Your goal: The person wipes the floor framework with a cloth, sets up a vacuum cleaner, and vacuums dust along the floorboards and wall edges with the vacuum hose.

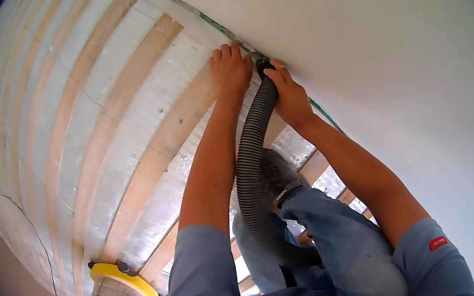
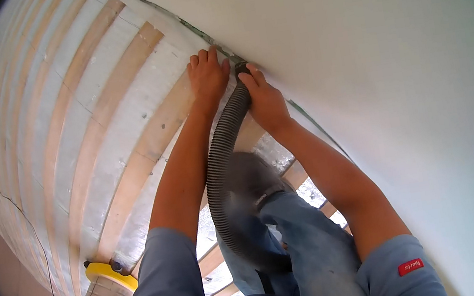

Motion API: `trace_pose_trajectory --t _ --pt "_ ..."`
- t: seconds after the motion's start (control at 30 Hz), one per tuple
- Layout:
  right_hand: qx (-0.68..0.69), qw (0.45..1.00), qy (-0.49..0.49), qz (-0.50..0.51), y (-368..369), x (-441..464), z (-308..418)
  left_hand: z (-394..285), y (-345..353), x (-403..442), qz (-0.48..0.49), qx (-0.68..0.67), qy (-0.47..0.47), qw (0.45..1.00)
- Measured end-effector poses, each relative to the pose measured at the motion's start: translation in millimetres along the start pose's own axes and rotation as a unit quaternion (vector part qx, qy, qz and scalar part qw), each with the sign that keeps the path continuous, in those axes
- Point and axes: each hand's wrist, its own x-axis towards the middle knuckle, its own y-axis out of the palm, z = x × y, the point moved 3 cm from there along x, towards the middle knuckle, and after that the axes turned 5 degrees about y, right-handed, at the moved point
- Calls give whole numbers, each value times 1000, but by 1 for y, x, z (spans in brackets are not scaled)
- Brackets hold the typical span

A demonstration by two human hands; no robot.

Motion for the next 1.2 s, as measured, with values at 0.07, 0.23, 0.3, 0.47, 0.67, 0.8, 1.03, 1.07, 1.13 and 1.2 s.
trace_pose_trajectory --t 0.07,0.23,0.3,0.47,0.67,0.8,1.03,1.07,1.13,1.2 --pt "15 1000 -5 -7 1 1 -1 -3 11 11 38 51 -77 995" --pt "40 999 2 8 -3 0 -1 -6 14 13 71 58 -121 988" --pt "41 999 -4 -9 0 3 -1 1 14 13 60 48 -111 991" --pt "43 999 -7 -11 2 3 -1 4 4 -4 29 -17 -44 998" --pt "30 998 -44 -23 4 13 3 1 5 -6 9 -5 -45 999" --pt "36 997 -52 -42 7 15 5 9 9 -6 26 -7 -22 999" --pt "48 998 -37 -28 1 12 4 -6 -3 -2 68 15 -5 998" --pt "50 999 -15 -13 -3 6 2 -11 -7 -4 82 18 13 996" --pt "48 999 16 -2 -11 -14 -8 -13 -3 -19 77 -1 36 996" --pt "47 997 55 23 -20 -34 -18 -20 0 -28 68 -17 54 996"
